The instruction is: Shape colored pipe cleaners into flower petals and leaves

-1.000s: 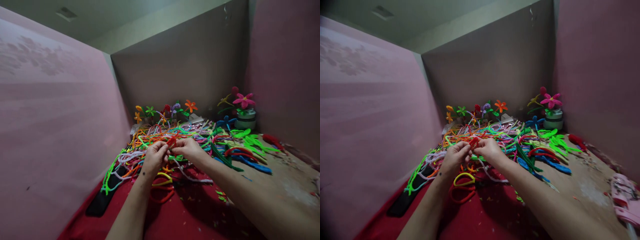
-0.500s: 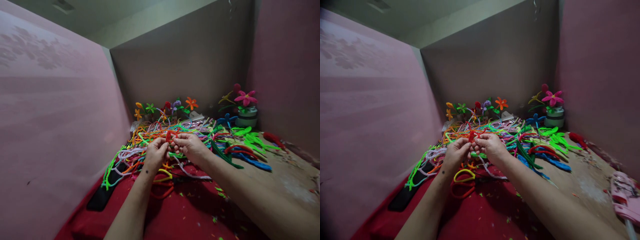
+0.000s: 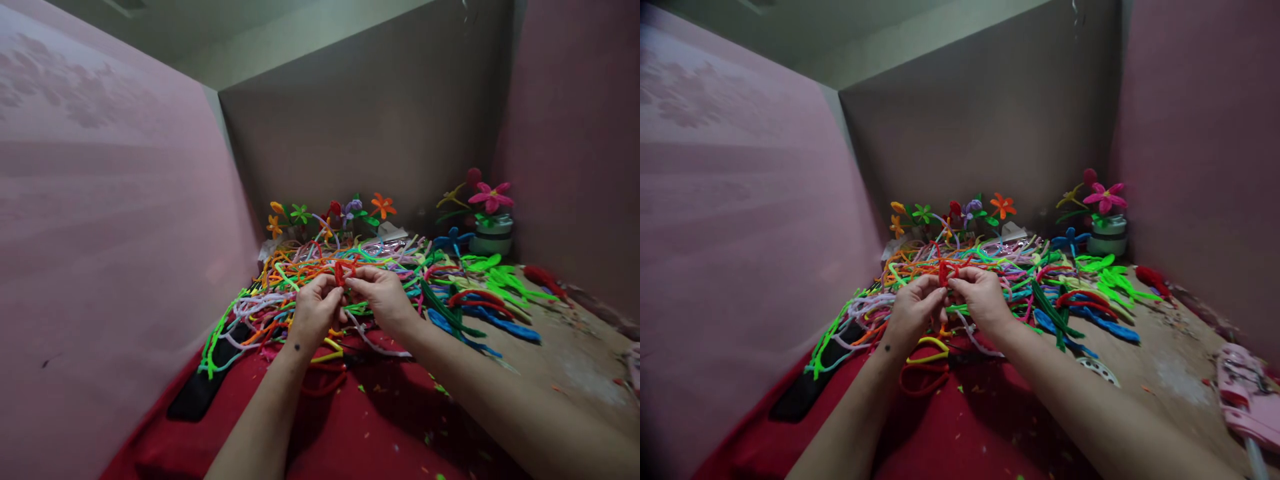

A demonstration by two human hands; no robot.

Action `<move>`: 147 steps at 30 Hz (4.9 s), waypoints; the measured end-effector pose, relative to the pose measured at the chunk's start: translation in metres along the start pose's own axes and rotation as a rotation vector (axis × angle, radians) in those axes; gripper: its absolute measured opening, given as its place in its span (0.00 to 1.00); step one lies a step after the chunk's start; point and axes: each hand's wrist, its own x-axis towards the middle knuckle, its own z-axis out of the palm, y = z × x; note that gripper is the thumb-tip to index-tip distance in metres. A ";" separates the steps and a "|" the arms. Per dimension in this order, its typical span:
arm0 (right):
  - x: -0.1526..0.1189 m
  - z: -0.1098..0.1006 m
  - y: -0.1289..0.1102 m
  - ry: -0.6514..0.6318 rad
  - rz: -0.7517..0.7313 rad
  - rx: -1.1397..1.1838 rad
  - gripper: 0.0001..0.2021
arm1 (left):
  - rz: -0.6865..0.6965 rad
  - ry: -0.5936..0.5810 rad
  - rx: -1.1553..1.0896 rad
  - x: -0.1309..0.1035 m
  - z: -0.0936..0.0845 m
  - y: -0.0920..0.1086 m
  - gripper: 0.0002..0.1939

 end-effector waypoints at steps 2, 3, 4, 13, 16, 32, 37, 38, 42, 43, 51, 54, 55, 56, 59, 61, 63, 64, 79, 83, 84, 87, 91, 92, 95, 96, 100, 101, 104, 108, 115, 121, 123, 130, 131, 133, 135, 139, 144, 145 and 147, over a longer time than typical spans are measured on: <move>-0.003 0.002 -0.002 0.037 -0.107 -0.187 0.05 | 0.005 -0.011 0.004 -0.001 0.001 0.000 0.08; -0.004 0.003 -0.002 0.058 -0.155 -0.271 0.04 | 0.004 -0.016 0.006 -0.002 0.001 0.000 0.08; -0.005 0.004 -0.003 0.073 -0.184 -0.331 0.04 | 0.002 -0.020 0.010 -0.002 0.001 -0.001 0.08; -0.001 0.001 -0.008 -0.020 0.035 -0.047 0.10 | 0.022 -0.028 -0.062 0.001 0.000 -0.005 0.11; -0.002 0.001 -0.009 0.015 0.034 -0.078 0.09 | 0.037 -0.020 -0.082 0.000 0.002 -0.004 0.12; 0.006 -0.008 -0.013 -0.043 0.055 -0.001 0.13 | -0.020 -0.102 -0.079 0.000 0.000 0.001 0.11; 0.010 -0.012 -0.012 -0.133 0.117 0.061 0.11 | -0.142 -0.249 -0.103 0.001 -0.006 0.001 0.12; 0.010 -0.012 -0.013 -0.136 0.119 0.060 0.11 | -0.161 -0.259 -0.105 0.001 -0.007 0.000 0.13; 0.008 -0.010 -0.014 -0.116 0.099 0.058 0.11 | -0.179 -0.240 -0.046 0.003 -0.010 0.000 0.13; 0.007 -0.009 -0.013 -0.101 0.098 0.062 0.11 | -0.179 -0.236 -0.025 0.003 -0.010 0.000 0.12; 0.008 -0.010 -0.009 -0.126 0.136 0.213 0.10 | -0.210 -0.269 -0.129 0.002 -0.012 -0.002 0.10; 0.009 -0.011 -0.009 -0.183 0.164 0.224 0.10 | -0.228 -0.292 -0.211 0.001 -0.011 -0.002 0.11; 0.009 -0.012 -0.009 -0.198 0.167 0.225 0.10 | -0.236 -0.272 -0.217 0.001 -0.010 -0.001 0.11; 0.009 -0.012 -0.008 -0.206 0.167 0.226 0.10 | -0.248 -0.252 -0.216 0.000 -0.009 -0.001 0.11; 0.011 -0.013 -0.006 -0.181 0.167 0.225 0.10 | -0.268 -0.228 -0.200 -0.001 -0.007 0.000 0.10; 0.012 -0.014 -0.005 -0.151 0.177 0.212 0.10 | -0.262 -0.237 -0.159 -0.001 -0.007 -0.001 0.09; 0.013 -0.015 -0.005 -0.128 0.185 0.184 0.11 | -0.248 -0.236 -0.106 0.000 -0.008 0.000 0.08; 0.012 -0.014 -0.006 -0.113 0.189 0.165 0.11 | -0.244 -0.234 -0.080 0.000 -0.009 0.000 0.08; 0.004 -0.008 -0.010 -0.086 0.092 0.029 0.10 | -0.199 -0.070 0.116 -0.001 -0.003 0.010 0.08; 0.005 -0.005 -0.004 0.012 0.052 0.068 0.11 | -0.208 -0.122 0.110 -0.003 -0.004 0.010 0.09; 0.005 -0.004 -0.003 0.023 0.043 0.087 0.12 | -0.205 -0.115 0.101 -0.003 -0.004 0.009 0.09; 0.005 -0.002 0.002 -0.038 0.076 0.169 0.11 | -0.172 -0.053 0.060 -0.002 -0.004 0.005 0.10; 0.004 -0.002 0.000 -0.117 0.120 0.154 0.11 | -0.163 0.007 0.074 0.002 -0.007 0.002 0.11; 0.003 -0.002 -0.002 -0.102 0.119 0.124 0.11 | -0.158 0.027 0.087 0.003 -0.009 0.002 0.12; 0.000 0.000 -0.011 -0.082 0.104 -0.010 0.11 | -0.096 0.070 0.001 0.006 -0.015 0.004 0.15; -0.002 0.001 -0.014 -0.106 0.109 -0.059 0.11 | -0.081 0.056 -0.072 0.006 -0.018 0.004 0.16; -0.006 0.005 -0.015 -0.242 0.195 -0.132 0.11 | -0.121 -0.089 -0.288 0.006 -0.023 0.002 0.16; -0.007 0.005 -0.014 -0.263 0.210 -0.120 0.11 | -0.134 -0.095 -0.293 0.006 -0.023 0.000 0.15; -0.004 0.002 -0.007 -0.301 0.231 -0.077 0.11 | -0.158 -0.060 -0.245 0.006 -0.023 -0.002 0.12; -0.002 -0.003 -0.004 -0.327 0.234 -0.041 0.09 | -0.131 -0.024 -0.123 0.005 -0.021 0.000 0.12; -0.002 -0.004 -0.007 -0.328 0.267 -0.145 0.05 | 0.002 0.043 0.238 0.004 -0.019 0.002 0.07; -0.006 0.003 -0.016 -0.285 0.252 -0.279 0.07 | 0.177 0.003 0.502 0.007 -0.027 -0.002 0.08; -0.007 0.004 -0.018 -0.294 0.246 -0.292 0.07 | 0.187 -0.024 0.518 0.007 -0.028 -0.001 0.09; -0.007 0.005 -0.013 -0.277 0.264 -0.376 0.08 | 0.225 -0.040 0.638 0.005 -0.025 0.002 0.07; -0.006 0.005 -0.013 -0.263 0.270 -0.374 0.08 | 0.214 -0.065 0.625 0.004 -0.025 0.003 0.07; -0.006 0.005 -0.013 -0.254 0.279 -0.354 0.07 | 0.202 -0.100 0.601 0.003 -0.027 0.005 0.08; -0.006 0.005 -0.013 -0.272 0.292 -0.329 0.07 | 0.202 -0.095 0.582 0.003 -0.029 0.005 0.08; -0.006 0.005 -0.012 -0.288 0.253 -0.376 0.09 | 0.145 -0.064 0.468 0.005 -0.029 0.002 0.07; -0.006 0.006 -0.013 -0.191 0.130 -0.497 0.11 | -0.005 -0.049 0.245 0.007 -0.024 -0.001 0.11; -0.007 0.007 -0.013 -0.184 0.133 -0.503 0.12 | -0.021 -0.053 0.219 0.007 -0.023 -0.001 0.12; -0.007 0.008 -0.014 -0.196 0.142 -0.499 0.12 | -0.030 -0.032 0.202 0.006 -0.021 0.000 0.12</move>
